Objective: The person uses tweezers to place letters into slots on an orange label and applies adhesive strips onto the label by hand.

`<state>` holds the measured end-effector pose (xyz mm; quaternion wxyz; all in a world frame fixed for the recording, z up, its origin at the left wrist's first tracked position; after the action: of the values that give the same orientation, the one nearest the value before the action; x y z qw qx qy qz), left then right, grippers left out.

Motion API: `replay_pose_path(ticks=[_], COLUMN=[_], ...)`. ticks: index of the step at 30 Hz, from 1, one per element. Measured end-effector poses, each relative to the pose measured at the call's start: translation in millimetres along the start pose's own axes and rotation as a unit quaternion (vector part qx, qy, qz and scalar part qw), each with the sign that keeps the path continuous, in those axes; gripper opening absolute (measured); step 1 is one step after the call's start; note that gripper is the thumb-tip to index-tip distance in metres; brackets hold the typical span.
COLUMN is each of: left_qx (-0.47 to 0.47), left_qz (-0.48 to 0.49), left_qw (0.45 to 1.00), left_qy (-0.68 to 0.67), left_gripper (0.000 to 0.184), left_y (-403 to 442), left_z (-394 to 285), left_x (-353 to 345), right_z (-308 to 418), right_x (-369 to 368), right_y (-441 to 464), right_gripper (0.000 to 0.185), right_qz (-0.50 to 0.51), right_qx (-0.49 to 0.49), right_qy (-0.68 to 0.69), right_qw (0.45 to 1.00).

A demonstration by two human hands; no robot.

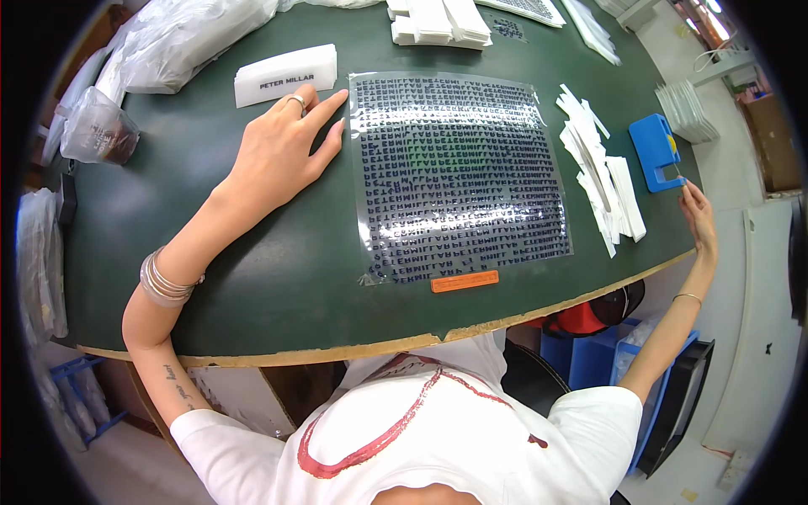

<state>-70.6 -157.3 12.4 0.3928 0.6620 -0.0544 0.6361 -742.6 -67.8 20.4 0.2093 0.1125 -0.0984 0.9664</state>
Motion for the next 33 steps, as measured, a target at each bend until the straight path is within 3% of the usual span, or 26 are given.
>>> replay_pose_path(ticks=[3,8,11,12,14,15,18,20,22,24,25,28,33], left_qx=[-0.003,-0.003,0.028,0.030,0.096,0.095,0.069,0.029,-0.010,-0.033,-0.033,-0.049,-0.089], left_qz=[0.003,-0.003,0.045,0.048,0.105,0.112,0.110,0.114,0.113,0.091,0.093,0.052,0.074], left_qw=[1.000,1.000,0.996,0.995,0.974,0.971,0.962,0.961,0.959,0.954,0.954,0.967,0.975], left_qy=[0.001,-0.011,-0.078,-0.077,-0.179,-0.191,-0.242,-0.251,-0.261,-0.285,-0.283,-0.246,-0.190], left_gripper=[0.034,0.034,0.034,0.034,0.036,0.035,0.031,0.031,0.032,0.038,0.038,0.031,0.029], left_y=[0.4,-0.5,-4.2,-7.9,-21.5,-28.9,-51.6,-65.2,-63.6,-57.5,-56.0,-52.0,-61.7], left_z=[-0.1,-0.7,1.4,-0.7,0.5,-7.0,-43.7,-77.5,-104.5,-126.0,-131.8,-144.5,-157.6], left_x=[-0.8,1.5,12.8,23.9,45.9,60.6,102.6,113.4,115.1,115.9,111.6,101.1,98.2], right_z=[23.9,23.6,27.8,34.2,72.6,86.4,127.9,122.3,122.7,103.1,101.1,96.3,94.9], right_x=[-11.6,-2.1,14.5,-1.8,-31.9,-60.6,-193.9,-271.5,-344.1,-384.1,-390.2,-401.3,-398.1], right_y=[-8.0,-0.6,-4.7,-17.1,-63.7,-81.5,-153.6,-188.7,-234.7,-254.5,-257.9,-279.2,-283.7], right_gripper=[0.037,0.034,0.042,0.042,0.052,0.056,0.055,0.049,0.049,0.048,0.048,0.047,0.045], right_qz=[-0.006,0.008,-0.105,-0.102,-0.231,-0.212,-0.070,0.134,0.377,0.532,0.533,0.600,0.625], right_qx=[0.068,0.155,0.192,0.191,0.271,0.298,0.369,0.346,0.379,0.189,0.189,0.280,0.260], right_qy=[-0.211,-0.294,-0.379,-0.377,-0.310,-0.263,-0.171,-0.052,-0.122,-0.097,-0.094,-0.088,-0.068], right_qw=[0.975,0.943,0.899,0.900,0.882,0.893,0.911,0.927,0.836,0.820,0.819,0.744,0.733])
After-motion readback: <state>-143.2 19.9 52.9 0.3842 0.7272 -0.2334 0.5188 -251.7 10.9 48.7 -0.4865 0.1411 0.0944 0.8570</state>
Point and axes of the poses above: each hand's wrist, its own y-axis towards the middle knuckle, its own x-axis out of the back of the hand, z = x × y, the point moved 8 cm from there along y, towards the middle knuckle, and after that the axes turned 12 degrees about y, right-handed, at the moved point
